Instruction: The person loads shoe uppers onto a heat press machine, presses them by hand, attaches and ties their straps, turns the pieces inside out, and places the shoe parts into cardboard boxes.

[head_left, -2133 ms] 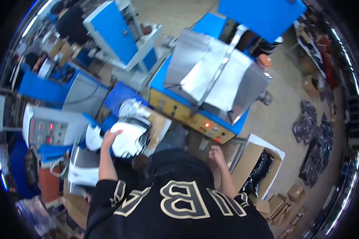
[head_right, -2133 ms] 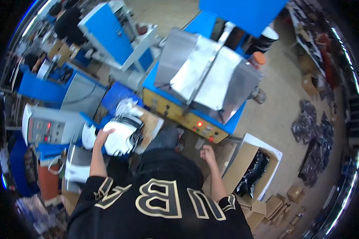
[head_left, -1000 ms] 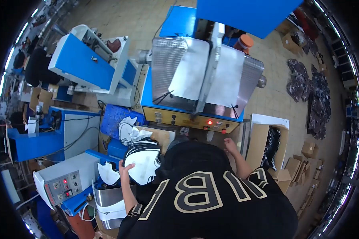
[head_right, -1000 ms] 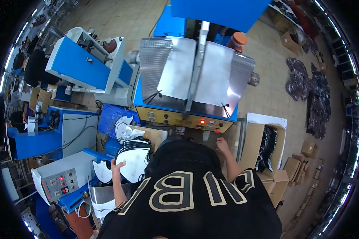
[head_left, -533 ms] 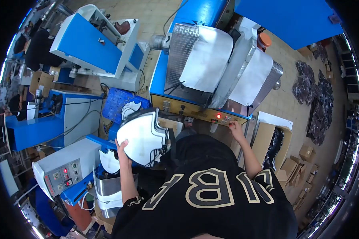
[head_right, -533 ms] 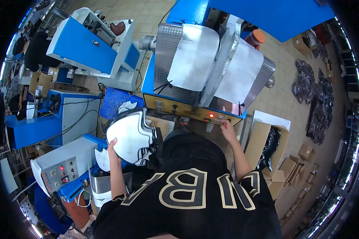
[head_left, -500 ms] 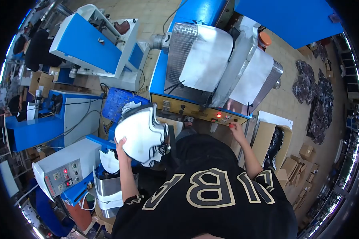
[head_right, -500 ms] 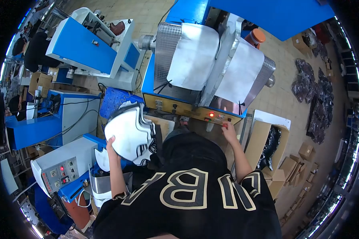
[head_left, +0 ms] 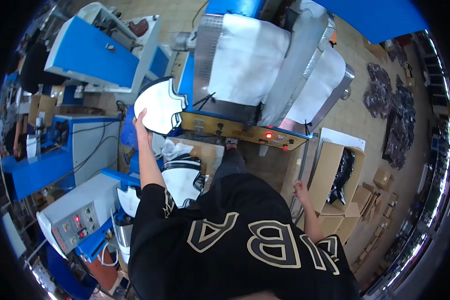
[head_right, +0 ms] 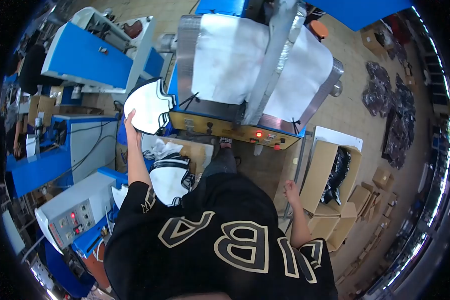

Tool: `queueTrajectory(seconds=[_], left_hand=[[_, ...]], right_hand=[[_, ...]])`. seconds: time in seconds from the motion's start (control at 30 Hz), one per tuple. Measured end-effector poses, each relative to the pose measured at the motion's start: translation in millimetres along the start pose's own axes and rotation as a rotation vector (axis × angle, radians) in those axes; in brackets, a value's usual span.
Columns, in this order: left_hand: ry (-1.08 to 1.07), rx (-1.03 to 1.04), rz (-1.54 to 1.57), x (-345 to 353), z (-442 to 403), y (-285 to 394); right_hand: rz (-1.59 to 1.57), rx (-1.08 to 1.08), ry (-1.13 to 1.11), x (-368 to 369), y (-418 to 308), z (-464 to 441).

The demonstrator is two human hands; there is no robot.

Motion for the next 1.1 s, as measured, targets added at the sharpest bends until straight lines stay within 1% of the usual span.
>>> queueTrajectory(seconds=[0.07,0.17,0.23,0.27,0.33,0.37,0.43,0.47,0.5,0.57,0.63,0.7,0.77,0.8,0.83,0.9,0.97,1.03,1.07,1.1], left_hand=[[-0.028,-0.047,0.07,19.8,-7.1,-17.6],[-0.032,-0.122,0.188,32.7,-22.3,-52.1],[-0.019,-0.17,0.266,44.3,-20.6,-72.9],[-0.03,-0.185,0.239,51.5,-24.5,-82.4],[-0.033,-0.209,0.19,58.6,-29.2,-103.5],[0.007,-0.193,0.107,59.5,-28.9,-104.1],[0.086,-0.154,-0.057,71.9,-26.0,-90.2],[0.026,-0.104,-0.144,79.9,-29.8,-83.0],[0.041,-0.104,-0.18,82.1,-27.5,-81.7],[0.068,-0.103,-0.256,90.5,-17.6,-78.5],[0.028,-0.119,-0.302,94.5,-9.5,-76.9],[0.097,-0.13,-0.538,88.5,-7.8,-80.2],[0.128,-0.122,-0.637,78.2,-9.6,-95.7],[0.139,-0.111,-0.683,77.1,-12.9,-101.1],[0.113,-0.081,-0.657,78.8,-12.7,-101.7],[0.058,-0.091,-0.545,85.9,-7.0,-95.8],[0.059,-0.188,-0.562,83.2,1.8,-89.9],[0.05,-0.266,-0.544,70.3,-6.4,-89.8],[0.042,-0.267,-0.552,67.8,-6.8,-89.5],[0.032,-0.26,-0.485,71.0,-5.9,-86.7]], right_hand=[[-0.006,0.014,-0.002,6.1,7.8,12.7],[-0.114,0.05,0.022,10.2,7.2,31.1],[-0.067,0.103,0.021,11.8,-4.9,41.5],[-0.042,0.128,0.018,13.2,-11.6,44.5],[-0.036,0.127,0.017,15.0,-2.2,35.0],[-0.032,0.12,0.015,13.4,2.1,27.2],[0.084,0.021,0.039,13.9,-19.5,17.3],[0.136,-0.032,0.054,14.8,-33.0,9.2],[0.208,-0.131,0.07,12.7,-47.3,-0.8],[0.345,-0.329,0.101,10.9,-85.7,-29.3],[0.316,-0.473,0.174,11.5,-182.2,-29.3],[0.368,-0.754,0.381,1.2,-267.8,-34.7],[0.169,-0.617,0.471,-8.9,-361.9,-3.7],[0.086,-0.647,0.525,-15.2,-394.5,1.3],[0.0,-0.678,0.578,-22.9,-421.7,4.7],[-0.019,-0.841,0.74,-39.3,-471.4,16.3],[-0.153,-0.987,0.782,-49.5,-516.3,28.7],[-0.112,-1.091,0.821,-57.0,-546.4,24.9],[-0.026,-1.129,0.861,-57.6,-560.6,25.6],[0.063,-1.16,0.898,-54.6,-574.8,31.8]])
Point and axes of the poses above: each hand's wrist, its own z-axis away from the middle knuckle, its own x-axis out of the palm, y = z × x, the point moved 6 cm from there along -z, towards the middle knuckle, and after that the axes turned 6 degrees about -y, right-handed, at the moved point
